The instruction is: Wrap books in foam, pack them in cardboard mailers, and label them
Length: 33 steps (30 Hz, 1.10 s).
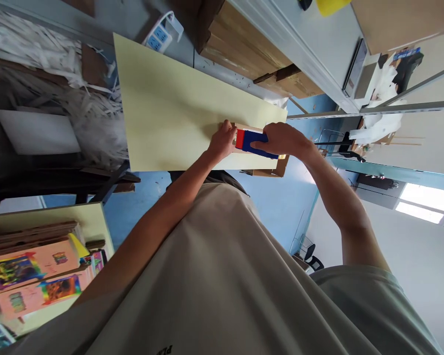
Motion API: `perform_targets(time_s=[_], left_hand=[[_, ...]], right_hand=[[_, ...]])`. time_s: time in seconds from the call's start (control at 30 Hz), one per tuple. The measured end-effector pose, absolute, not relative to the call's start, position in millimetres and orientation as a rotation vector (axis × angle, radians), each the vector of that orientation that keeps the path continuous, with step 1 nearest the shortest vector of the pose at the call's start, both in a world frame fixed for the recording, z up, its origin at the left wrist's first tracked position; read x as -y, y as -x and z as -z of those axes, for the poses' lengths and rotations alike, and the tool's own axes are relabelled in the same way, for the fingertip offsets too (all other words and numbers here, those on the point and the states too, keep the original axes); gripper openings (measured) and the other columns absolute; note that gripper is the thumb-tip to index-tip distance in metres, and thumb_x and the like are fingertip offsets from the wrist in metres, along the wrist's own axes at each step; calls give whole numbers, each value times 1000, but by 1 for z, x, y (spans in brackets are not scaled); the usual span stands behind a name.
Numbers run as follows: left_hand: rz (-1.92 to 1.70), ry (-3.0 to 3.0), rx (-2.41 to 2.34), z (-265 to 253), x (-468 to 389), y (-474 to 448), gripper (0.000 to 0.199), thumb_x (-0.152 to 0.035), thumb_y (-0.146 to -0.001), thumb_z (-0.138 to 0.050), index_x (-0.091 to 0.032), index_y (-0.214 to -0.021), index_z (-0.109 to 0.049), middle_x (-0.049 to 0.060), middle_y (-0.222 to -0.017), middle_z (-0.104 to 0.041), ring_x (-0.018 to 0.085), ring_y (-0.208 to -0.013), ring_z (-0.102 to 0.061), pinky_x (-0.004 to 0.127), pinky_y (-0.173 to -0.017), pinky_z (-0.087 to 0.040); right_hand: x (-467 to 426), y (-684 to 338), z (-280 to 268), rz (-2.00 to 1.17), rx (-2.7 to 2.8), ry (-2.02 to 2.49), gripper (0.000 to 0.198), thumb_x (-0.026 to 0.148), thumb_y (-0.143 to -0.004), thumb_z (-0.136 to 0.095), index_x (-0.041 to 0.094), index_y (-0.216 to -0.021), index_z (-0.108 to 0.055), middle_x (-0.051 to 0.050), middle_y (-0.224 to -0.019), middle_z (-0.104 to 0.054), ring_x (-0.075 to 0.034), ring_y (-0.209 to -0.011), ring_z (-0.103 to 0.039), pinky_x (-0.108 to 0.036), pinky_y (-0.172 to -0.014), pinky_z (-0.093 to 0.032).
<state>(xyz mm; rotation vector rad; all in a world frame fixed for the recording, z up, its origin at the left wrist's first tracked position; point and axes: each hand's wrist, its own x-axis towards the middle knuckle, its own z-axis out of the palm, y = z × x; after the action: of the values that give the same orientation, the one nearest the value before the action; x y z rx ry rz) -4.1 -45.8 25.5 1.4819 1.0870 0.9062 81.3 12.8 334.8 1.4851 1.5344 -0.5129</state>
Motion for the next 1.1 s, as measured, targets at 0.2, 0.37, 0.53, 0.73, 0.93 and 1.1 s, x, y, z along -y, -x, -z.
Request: perform_targets(time_s=[0.2, 0.37, 0.53, 0.73, 0.93, 1.1], left_hand=[[-674, -1622, -1078, -34, 57, 21, 57, -36, -92, -104, -27, -138, -72, 19, -143, -67, 47, -144, -69, 51, -107, -69], [-625, -1528, -1159, -33, 64, 17, 54, -22, -93, -99, -26, -140, -73, 16, -144, -66, 39, -137, -73, 49, -112, -68], [-622, -1582, -1190, -32, 69, 17, 70, -9, -89, -94, -28, -152, -70, 14, -148, -67, 36, -136, -75, 50, -118, -67], [-623, -1440, -1433, -42, 72, 8, 44, -23, -100, -92, -26, -141, -76, 11, -139, -78, 25, -104, -83, 44, -111, -67], [-788, -1079, -1736, -40, 79, -8, 12, -33, -107, -88, -25, -106, -79, 8, -108, -89, 22, -85, -82, 37, -90, -66], [-786, -1101, -1882, -44, 85, -13, 15, -39, -110, -84, -25, -106, -84, 8, -111, -91, 24, -103, -86, 35, -95, -67]], right_hand=[[-16, -118, -326, 545, -1493, -1473, 77, 79, -109, -64, 11, -139, -84, -23, -104, -84, -41, -103, -78, -47, -88, -56], [-24, -166, -296, 598, -1451, -1458, 76, 80, -106, -72, 13, -141, -84, -23, -108, -85, -41, -106, -78, -48, -89, -57], [-28, -200, -252, 697, -1453, -1424, 74, 77, -106, -73, 12, -139, -84, -22, -105, -86, -36, -100, -79, -42, -84, -55], [-14, -220, -225, 752, -1621, -1437, 73, 75, -106, -72, 10, -138, -84, -23, -101, -85, -39, -102, -80, -43, -81, -56], [3, -234, -211, 890, -1759, -1540, 73, 74, -106, -74, 10, -139, -83, -26, -115, -85, -43, -114, -79, -48, -93, -60], [12, -246, -206, 1082, -1810, -1613, 72, 75, -105, -76, 13, -141, -82, -24, -116, -84, -44, -119, -78, -50, -99, -59]])
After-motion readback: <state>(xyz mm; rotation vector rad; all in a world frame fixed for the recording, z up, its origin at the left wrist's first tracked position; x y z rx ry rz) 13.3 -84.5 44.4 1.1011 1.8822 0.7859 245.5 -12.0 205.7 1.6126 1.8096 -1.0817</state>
